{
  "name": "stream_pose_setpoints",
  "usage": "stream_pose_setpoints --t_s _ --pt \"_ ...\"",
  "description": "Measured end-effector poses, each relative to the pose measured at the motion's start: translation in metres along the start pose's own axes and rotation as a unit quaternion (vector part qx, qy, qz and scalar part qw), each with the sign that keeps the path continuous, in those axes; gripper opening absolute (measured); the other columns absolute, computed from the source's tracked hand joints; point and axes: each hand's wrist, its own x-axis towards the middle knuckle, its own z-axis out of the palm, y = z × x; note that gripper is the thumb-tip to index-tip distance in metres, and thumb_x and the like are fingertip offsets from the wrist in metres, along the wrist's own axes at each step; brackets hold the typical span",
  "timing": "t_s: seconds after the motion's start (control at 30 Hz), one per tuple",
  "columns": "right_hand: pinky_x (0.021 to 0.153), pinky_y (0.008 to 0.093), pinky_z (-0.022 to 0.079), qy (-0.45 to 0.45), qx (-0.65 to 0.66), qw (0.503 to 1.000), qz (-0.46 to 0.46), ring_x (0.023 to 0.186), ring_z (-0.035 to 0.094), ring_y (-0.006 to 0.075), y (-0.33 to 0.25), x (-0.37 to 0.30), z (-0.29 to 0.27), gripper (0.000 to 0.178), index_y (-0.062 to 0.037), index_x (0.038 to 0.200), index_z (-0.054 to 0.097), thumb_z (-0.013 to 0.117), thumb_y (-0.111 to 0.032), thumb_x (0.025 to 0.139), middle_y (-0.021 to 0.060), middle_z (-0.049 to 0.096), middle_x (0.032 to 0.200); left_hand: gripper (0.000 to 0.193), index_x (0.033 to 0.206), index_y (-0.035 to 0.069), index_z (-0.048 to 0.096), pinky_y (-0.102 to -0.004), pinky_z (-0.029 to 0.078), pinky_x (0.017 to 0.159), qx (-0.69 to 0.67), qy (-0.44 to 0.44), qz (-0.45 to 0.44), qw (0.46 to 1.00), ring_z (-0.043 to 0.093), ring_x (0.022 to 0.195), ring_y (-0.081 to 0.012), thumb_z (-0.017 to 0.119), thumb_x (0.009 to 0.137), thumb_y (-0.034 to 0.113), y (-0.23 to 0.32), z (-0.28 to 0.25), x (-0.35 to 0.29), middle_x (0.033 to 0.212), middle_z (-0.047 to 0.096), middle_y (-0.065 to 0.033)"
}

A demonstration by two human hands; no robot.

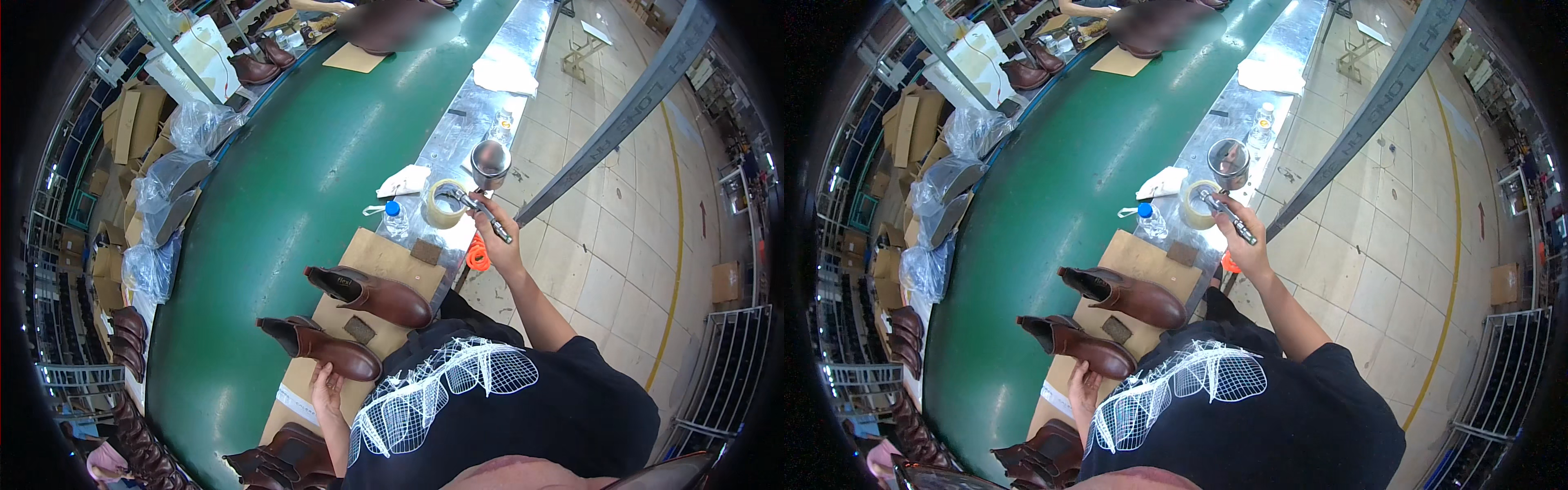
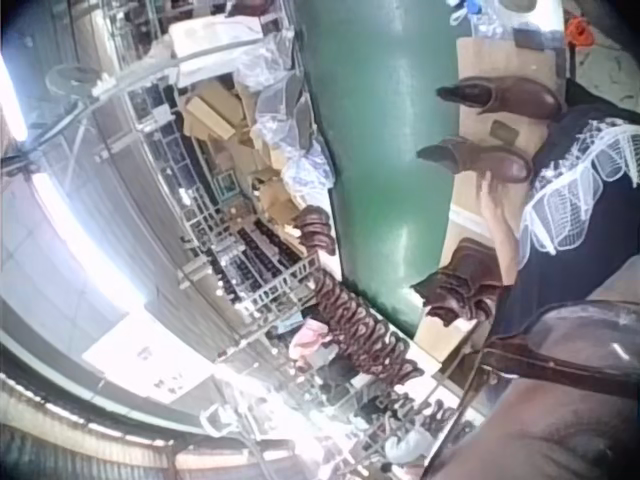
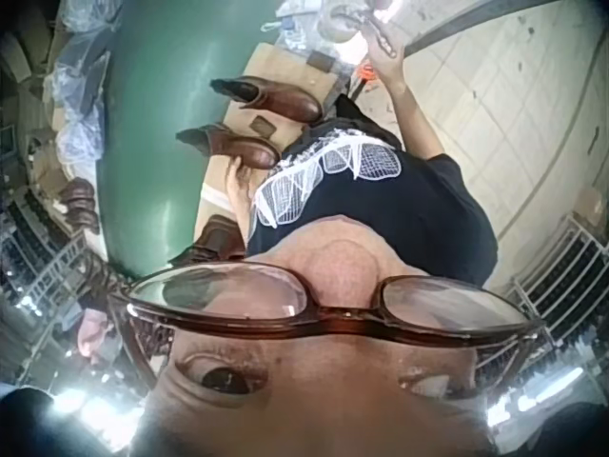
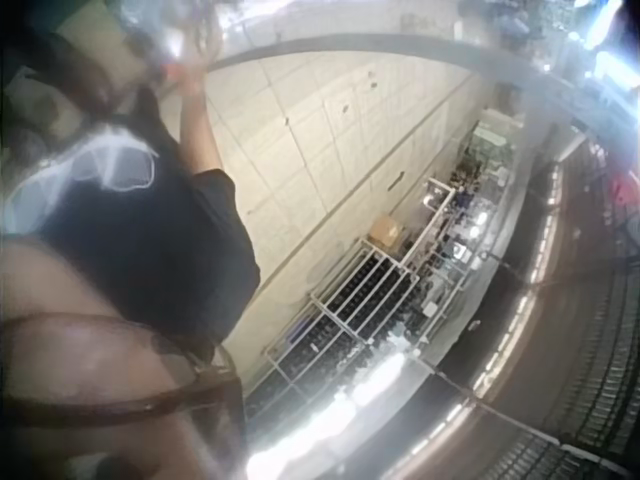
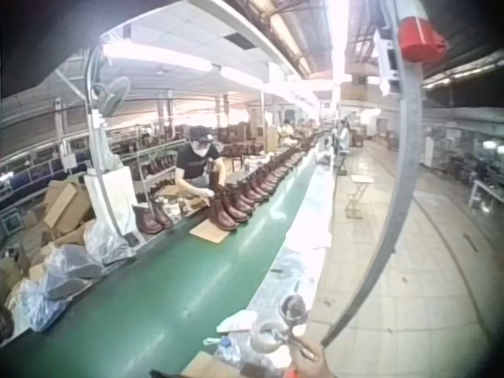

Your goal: Cleaning and applying finish to manufactured leather boots at a workstation.

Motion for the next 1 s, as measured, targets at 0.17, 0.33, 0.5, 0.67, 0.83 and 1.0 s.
stream_pose_setpoints --t_s 0.17,0.33,0.5,0.67,0.83,1.0 --pt "0.078 0.0234 0.048 -0.012 0.002 0.999 0.034 0.094 0.06 0.0072 -0.018 -0.003 -0.003 0.034 -0.0035 0.131 0.058 0.054 -0.018 0.102 0.0033 0.067 0.104 0.04 0.12 0.011 0.06 -0.034 0.048 0.088 -0.002 -0.044 -0.012 0.999 0.057 0.094 -0.0165 0.074 0.084 0.02 0.0 0.001 0.014 0.105 0.062 -0.0025" --pt "0.081 0.0228 0.047 -0.027 0.01 0.996 0.086 0.095 0.059 0.0072 -0.018 -0.008 -0.006 0.033 -0.003 0.131 0.058 0.054 -0.017 0.101 0.004 0.066 0.103 0.049 0.127 0.012 0.056 -0.031 0.046 0.084 -0.011 -0.077 -0.003 0.997 0.059 0.094 -0.0124 0.075 0.082 0.013 0.008 0.022 0.016 0.107 0.065 0.0022" --pt "0.085 0.0238 0.046 -0.03 -0.025 0.999 0.037 0.098 0.059 0.0086 -0.01 -0.008 -0.007 0.032 -0.002 0.131 0.058 0.054 -0.013 0.101 0.0046 0.066 0.102 0.06 0.135 0.008 0.048 -0.0422 0.046 0.1 -0.033 -0.135 0.109 0.984 0.059 0.114 -0.0233 0.074 0.082 0.011 0.01 0.038 0.018 0.123 0.061 -0.0049" --pt "0.088 0.0258 0.047 -0.038 -0.061 0.997 0.035 0.099 0.06 0.0107 -0.008 -0.01 -0.004 0.032 -0.0016 0.13 0.059 0.054 -0.012 0.1 0.0059 0.066 0.109 0.067 0.137 0.007 0.047 -0.045 0.047 0.103 -0.106 -0.17 0.078 0.977 0.058 0.116 -0.0279 0.078 0.079 0.019 -0.011 0.008 0.041 0.127 0.06 -0.009" --pt "0.088 0.0259 0.048 -0.037 -0.031 0.998 0.043 0.101 0.061 0.0104 -0.018 -0.01 -0.006 0.032 -0.0021 0.131 0.058 0.054 -0.012 0.101 0.0063 0.066 0.113 0.081 0.14 0.003 0.044 -0.0456 0.048 0.103 -0.204 -0.112 0.113 0.966 0.057 0.119 -0.0303 0.082 0.075 0.033 0.023 0.025 0.002 0.134 0.056 -0.0129" --pt "0.081 0.0243 0.047 -0.038 0.0 0.999 0.016 0.095 0.059 0.008 -0.024 -0.011 0.002 0.032 -0.0026 0.131 0.058 0.054 -0.014 0.101 0.0047 0.066 0.109 0.103 0.15 0.004 0.028 -0.0534 0.044 0.107 -0.295 -0.446 0.301 0.789 0.048 0.129 -0.0375 0.081 0.074 0.048 0.088 0.056 -0.045 0.149 0.038 -0.0208"
